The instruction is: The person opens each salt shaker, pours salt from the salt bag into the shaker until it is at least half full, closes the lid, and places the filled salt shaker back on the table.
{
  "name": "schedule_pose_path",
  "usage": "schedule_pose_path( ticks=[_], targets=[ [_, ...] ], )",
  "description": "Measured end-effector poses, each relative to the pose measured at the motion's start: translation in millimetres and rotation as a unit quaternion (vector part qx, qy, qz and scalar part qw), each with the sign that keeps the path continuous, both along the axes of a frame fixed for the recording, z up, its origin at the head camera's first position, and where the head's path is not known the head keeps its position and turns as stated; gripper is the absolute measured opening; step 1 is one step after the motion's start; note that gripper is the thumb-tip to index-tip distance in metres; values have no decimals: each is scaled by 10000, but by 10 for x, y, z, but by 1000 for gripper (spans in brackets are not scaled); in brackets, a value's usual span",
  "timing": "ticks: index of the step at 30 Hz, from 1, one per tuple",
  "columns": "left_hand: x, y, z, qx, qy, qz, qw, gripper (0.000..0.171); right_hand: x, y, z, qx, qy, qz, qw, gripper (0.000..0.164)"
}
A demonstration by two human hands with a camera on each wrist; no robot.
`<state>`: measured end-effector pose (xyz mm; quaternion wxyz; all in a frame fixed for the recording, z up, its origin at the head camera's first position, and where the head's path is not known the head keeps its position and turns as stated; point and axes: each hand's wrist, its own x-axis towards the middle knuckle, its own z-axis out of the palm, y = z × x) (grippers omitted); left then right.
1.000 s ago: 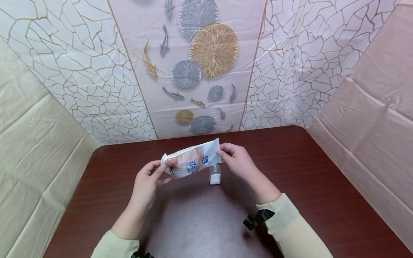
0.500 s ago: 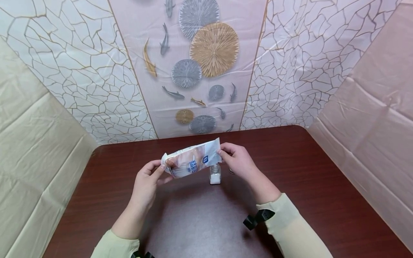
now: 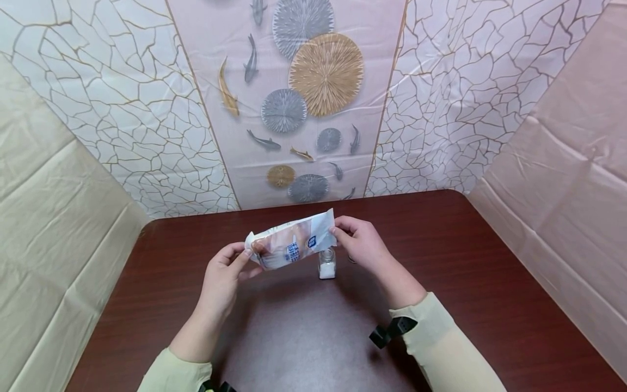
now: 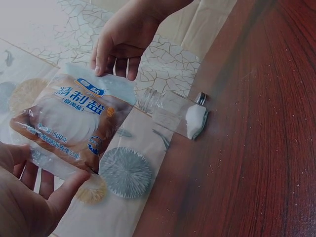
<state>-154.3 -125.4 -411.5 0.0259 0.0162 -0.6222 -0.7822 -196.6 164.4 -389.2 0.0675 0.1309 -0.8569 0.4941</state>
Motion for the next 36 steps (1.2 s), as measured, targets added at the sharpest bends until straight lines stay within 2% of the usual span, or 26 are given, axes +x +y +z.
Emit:
schedule_pose_path(
  ticks=[12, 18, 36],
  targets=[
    [5, -13, -2, 72, -36, 39, 10000, 11, -6, -20, 1, -32, -45, 28, 10000, 12],
    [0, -13, -16, 175, 57, -16, 9998, 10, -11, -18, 0, 11, 48, 2, 10000, 12],
    [-11, -5, -14, 122, 58, -14, 9999, 12, 2, -5, 13, 53, 45, -51, 10000, 11]
  ],
)
